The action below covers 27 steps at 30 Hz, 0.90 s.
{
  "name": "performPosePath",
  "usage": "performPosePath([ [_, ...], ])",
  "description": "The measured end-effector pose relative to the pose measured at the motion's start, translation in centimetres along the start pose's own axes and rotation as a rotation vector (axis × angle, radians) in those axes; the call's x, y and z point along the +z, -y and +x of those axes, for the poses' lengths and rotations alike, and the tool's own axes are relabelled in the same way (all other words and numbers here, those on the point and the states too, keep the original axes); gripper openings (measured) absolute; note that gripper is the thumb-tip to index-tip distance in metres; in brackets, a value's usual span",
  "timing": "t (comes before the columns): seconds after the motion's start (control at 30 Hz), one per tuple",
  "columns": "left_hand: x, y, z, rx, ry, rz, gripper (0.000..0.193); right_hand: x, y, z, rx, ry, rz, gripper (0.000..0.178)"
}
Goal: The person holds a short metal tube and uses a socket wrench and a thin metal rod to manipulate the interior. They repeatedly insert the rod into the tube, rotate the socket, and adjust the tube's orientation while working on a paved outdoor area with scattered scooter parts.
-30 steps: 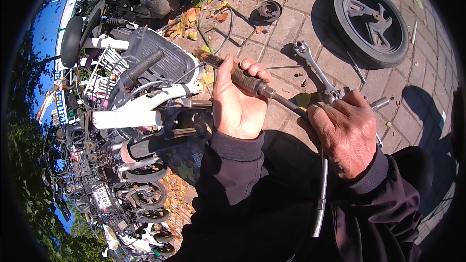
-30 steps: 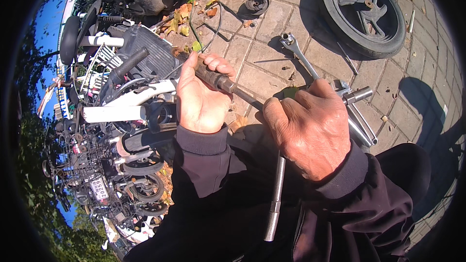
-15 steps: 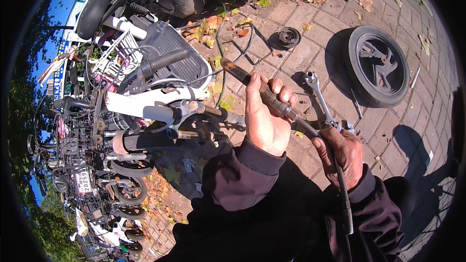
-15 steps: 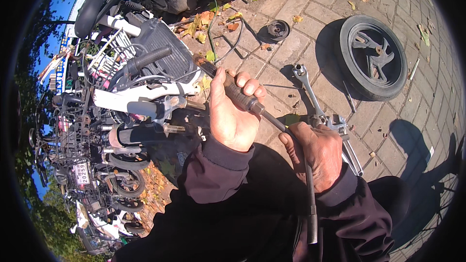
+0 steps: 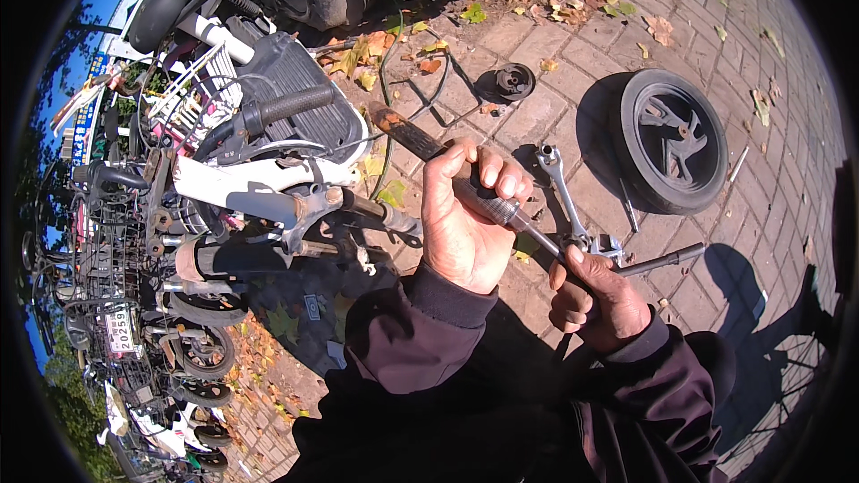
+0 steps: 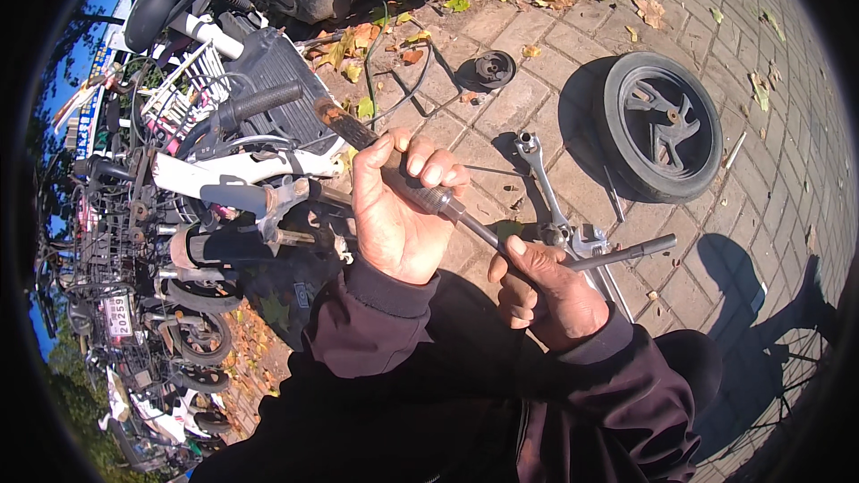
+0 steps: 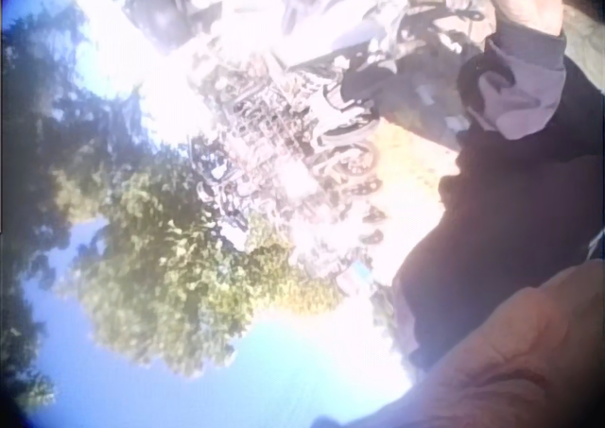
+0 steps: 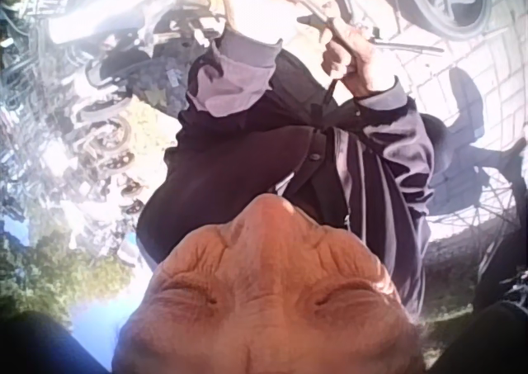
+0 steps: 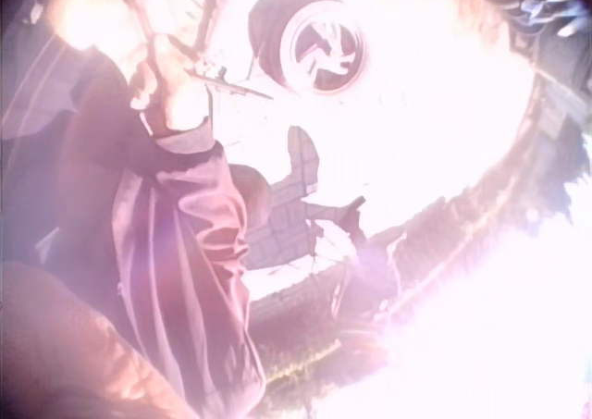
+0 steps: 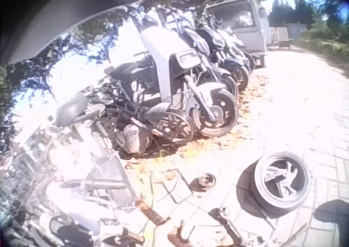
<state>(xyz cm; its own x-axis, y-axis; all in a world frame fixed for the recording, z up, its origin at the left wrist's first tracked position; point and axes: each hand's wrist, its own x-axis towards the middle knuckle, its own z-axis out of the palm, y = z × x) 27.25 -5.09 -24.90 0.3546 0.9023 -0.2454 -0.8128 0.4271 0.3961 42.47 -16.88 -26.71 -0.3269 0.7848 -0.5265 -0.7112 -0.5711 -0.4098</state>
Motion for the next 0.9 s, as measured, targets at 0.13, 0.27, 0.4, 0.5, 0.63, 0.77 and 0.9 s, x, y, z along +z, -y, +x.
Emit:
performPosePath([
  [0.13, 0.4, -1.1, 0.7, -0.023, 0.091, 0.044, 0.028, -0.2, 0.5, -0.1, 0.058, 0.102, 0.1, 0.043],
  [0.27, 0.6, -0.9, 1.2, 0.012, 0.094, 0.091, 0.034, -0.1, 0.5, -0.1, 0.054, 0.092, 0.1, 0.039],
  [0.4, 0.8, 0.4, 0.6, 0.06, -0.005, 0.116, 0.035, -0.1, 0.3, -0.2, -0.126, -0.079, -0.324, 0.045],
  [0.5, 0.9, 0.6, 0.3, 0.11, -0.024, 0.152, 0.035, -0.6, 0.1, -0.2, -0.224, -0.14, -0.532, 0.042],
  [0.63, 0.3, 0.4, 0.1, 0.094, -0.132, 0.139, 0.035, -1.3, -1.2, 0.7, -0.585, -0.21, -1.029, 0.033],
  [0.77, -0.6, 0.8, 0.2, 0.12, -0.284, 0.187, 0.034, -2.0, -2.0, 2.4, -1.039, -0.226, -1.663, 0.019],
  [0.9, 0.1, 1.4, -0.3, 0.205, -0.333, 0.201, 0.04, -2.7, -1.1, 3.6, -1.363, -0.228, -1.938, 0.023],
])
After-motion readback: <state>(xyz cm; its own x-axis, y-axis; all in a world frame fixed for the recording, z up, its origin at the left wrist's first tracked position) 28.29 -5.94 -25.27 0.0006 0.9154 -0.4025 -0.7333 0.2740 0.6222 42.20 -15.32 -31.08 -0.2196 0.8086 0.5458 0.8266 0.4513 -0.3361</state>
